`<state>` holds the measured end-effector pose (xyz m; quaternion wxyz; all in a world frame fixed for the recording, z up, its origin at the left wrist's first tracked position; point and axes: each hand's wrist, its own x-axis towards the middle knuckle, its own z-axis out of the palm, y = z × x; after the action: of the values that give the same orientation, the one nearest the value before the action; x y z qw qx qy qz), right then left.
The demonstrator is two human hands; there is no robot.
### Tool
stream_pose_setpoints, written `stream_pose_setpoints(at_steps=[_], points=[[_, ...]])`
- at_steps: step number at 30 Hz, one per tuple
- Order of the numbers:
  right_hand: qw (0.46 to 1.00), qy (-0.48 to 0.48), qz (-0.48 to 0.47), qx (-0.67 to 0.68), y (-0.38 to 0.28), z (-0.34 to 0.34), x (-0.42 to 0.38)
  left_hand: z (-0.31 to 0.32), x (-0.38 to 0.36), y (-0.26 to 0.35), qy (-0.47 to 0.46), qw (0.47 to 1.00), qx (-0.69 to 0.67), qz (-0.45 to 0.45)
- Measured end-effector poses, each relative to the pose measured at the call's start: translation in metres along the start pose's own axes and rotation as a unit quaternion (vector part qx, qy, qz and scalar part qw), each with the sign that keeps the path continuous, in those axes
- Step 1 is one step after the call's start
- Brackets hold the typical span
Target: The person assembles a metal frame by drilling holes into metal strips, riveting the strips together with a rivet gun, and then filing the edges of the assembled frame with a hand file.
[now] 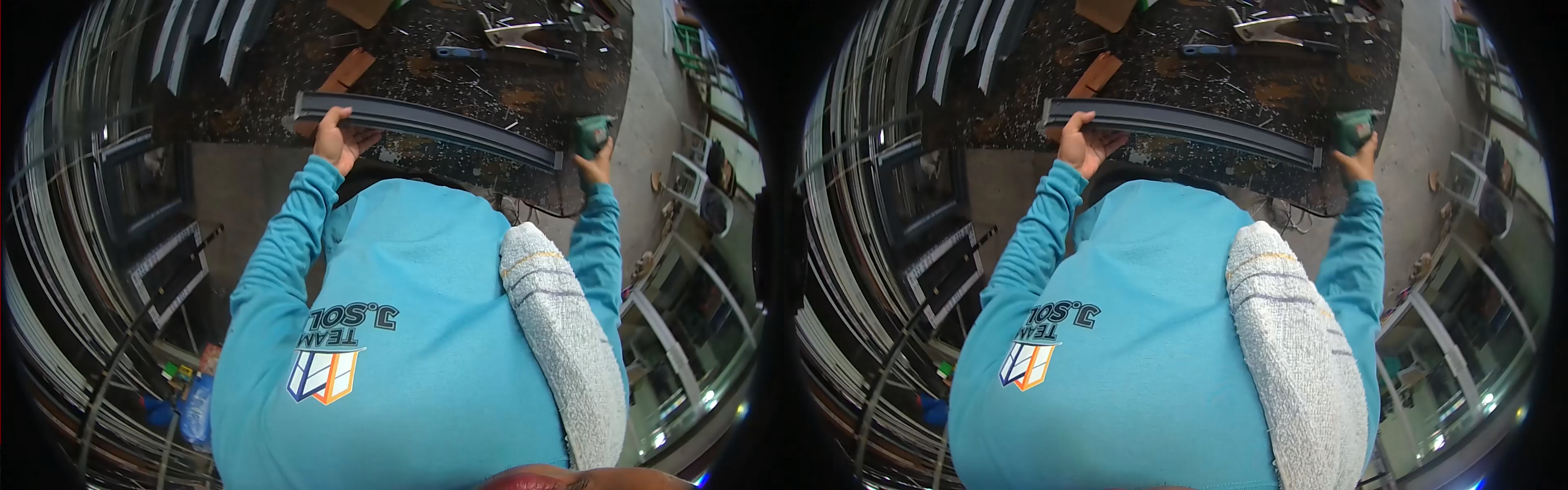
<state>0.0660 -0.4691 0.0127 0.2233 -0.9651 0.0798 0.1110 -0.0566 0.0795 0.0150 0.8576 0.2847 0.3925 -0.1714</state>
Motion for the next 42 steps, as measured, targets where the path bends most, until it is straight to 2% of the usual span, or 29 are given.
stream_pose_setpoints(at_steps=[1, 2, 3, 5, 6, 7, 8, 9, 10, 13, 15, 17, 20, 21, 23, 24, 25, 26, 29, 34, 37, 38, 42], points=[[1.000, -0.011, -0.028, 0.004, 0.022, -0.011, 0.005, 0.000, 0.002, 0.003, 0.012, 0.999, 0.037, -0.024], [0.995, -0.027, -0.023, 0.088, 0.045, -0.021, 0.005, 0.002, 0.002, 0.004, 0.032, 0.995, 0.095, -0.024], [0.984, -0.049, 0.049, 0.165, 0.023, -0.045, -0.010, 0.003, 0.001, 0.006, 0.052, 0.987, 0.153, -0.024], [0.953, -0.071, 0.055, 0.290, 0.028, -0.082, -0.024, -0.001, -0.007, 0.022, 0.075, 0.948, 0.293, -0.098], [0.933, -0.041, 0.054, 0.353, 0.002, -0.099, -0.050, -0.004, -0.014, 0.028, 0.084, 0.919, 0.359, -0.137], [0.906, 0.004, 0.014, 0.423, -0.021, -0.111, -0.077, -0.008, -0.023, 0.033, 0.091, 0.861, 0.499, -0.038], [0.868, 0.016, -0.043, 0.495, -0.054, -0.123, -0.104, -0.014, -0.038, 0.038, 0.095, 0.775, 0.622, 0.062], [0.838, 0.030, -0.086, 0.538, -0.086, -0.135, -0.127, -0.015, -0.052, 0.042, 0.094, 0.662, 0.726, 0.160], [0.837, 0.031, -0.102, 0.537, -0.113, -0.147, -0.145, -0.009, -0.066, 0.052, 0.110, 0.615, 0.762, 0.169], [0.908, 0.030, -0.088, 0.409, -0.209, -0.163, -0.165, 0.013, -0.049, 0.040, -0.066, 0.474, 0.740, 0.473], [0.961, -0.041, -0.063, 0.267, -0.235, -0.156, -0.154, 0.052, -0.029, 0.025, -0.117, 0.400, 0.738, 0.530], [0.936, -0.150, -0.077, 0.309, -0.261, -0.136, -0.128, 0.061, 0.017, 0.005, -0.093, 0.338, 0.800, 0.486], [0.901, -0.262, -0.214, 0.271, -0.358, -0.087, -0.112, 0.079, 0.043, 0.012, -0.173, 0.355, 0.896, 0.201], [0.889, -0.291, -0.242, 0.258, -0.380, -0.071, -0.110, 0.081, 0.038, 0.014, -0.184, 0.339, 0.898, 0.210], [0.862, -0.388, -0.227, 0.234, -0.406, -0.042, -0.108, 0.078, 0.023, 0.016, -0.205, 0.311, 0.901, 0.224], [0.862, -0.417, -0.214, 0.192, -0.420, -0.030, -0.108, 0.046, 0.058, -0.018, -0.157, 0.360, 0.814, 0.429], [0.859, -0.446, -0.202, 0.149, -0.433, -0.020, -0.106, 0.053, 0.034, 0.000, -0.189, 0.524, 0.770, 0.312], [0.854, -0.453, -0.219, 0.136, -0.437, -0.009, -0.104, 0.051, 0.031, 0.000, -0.186, 0.590, 0.731, 0.289], [0.847, -0.472, -0.216, 0.116, -0.451, 0.010, -0.100, 0.047, 0.046, -0.006, -0.198, 0.657, 0.666, 0.292], [0.841, -0.472, -0.239, 0.112, -0.459, 0.025, -0.079, 0.054, 0.059, -0.009, -0.231, 0.726, 0.589, 0.270], [0.842, -0.489, -0.205, 0.100, -0.472, 0.030, -0.070, 0.062, 0.063, -0.008, -0.254, 0.769, 0.531, 0.248], [0.842, -0.490, -0.199, 0.106, -0.473, 0.032, -0.069, 0.063, 0.063, -0.015, -0.260, 0.820, 0.468, 0.201], [0.834, -0.503, -0.202, 0.105, -0.473, 0.035, -0.059, 0.063, 0.068, -0.016, -0.223, 0.770, 0.548, 0.240]])
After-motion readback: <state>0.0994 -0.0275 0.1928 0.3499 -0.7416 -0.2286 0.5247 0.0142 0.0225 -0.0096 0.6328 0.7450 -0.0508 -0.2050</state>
